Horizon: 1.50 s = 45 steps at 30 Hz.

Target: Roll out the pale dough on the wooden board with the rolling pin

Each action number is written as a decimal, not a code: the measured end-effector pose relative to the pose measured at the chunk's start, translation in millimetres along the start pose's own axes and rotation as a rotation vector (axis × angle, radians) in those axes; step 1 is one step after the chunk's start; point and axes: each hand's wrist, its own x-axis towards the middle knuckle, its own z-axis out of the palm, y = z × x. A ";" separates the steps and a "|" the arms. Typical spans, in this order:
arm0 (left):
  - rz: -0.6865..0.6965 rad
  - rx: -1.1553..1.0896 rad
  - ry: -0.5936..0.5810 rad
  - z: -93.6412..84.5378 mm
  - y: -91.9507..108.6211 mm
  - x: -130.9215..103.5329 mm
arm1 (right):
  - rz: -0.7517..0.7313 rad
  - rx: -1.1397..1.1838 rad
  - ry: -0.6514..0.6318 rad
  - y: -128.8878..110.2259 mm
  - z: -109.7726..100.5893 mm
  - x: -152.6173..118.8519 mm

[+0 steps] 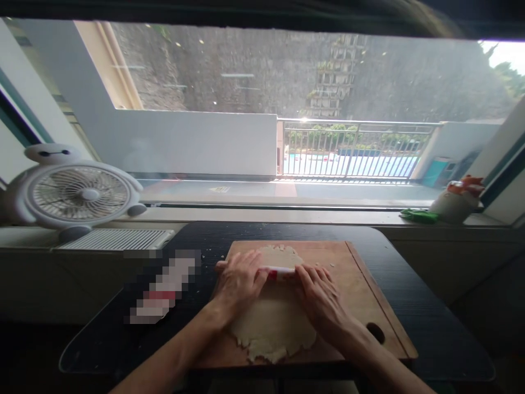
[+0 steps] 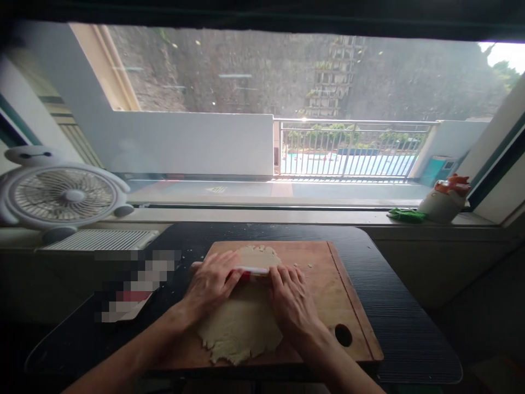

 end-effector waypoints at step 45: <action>-0.071 0.005 -0.266 80.7 28.7 193.9 | 0.132 -0.022 0.170 59.2 -0.4 -47.1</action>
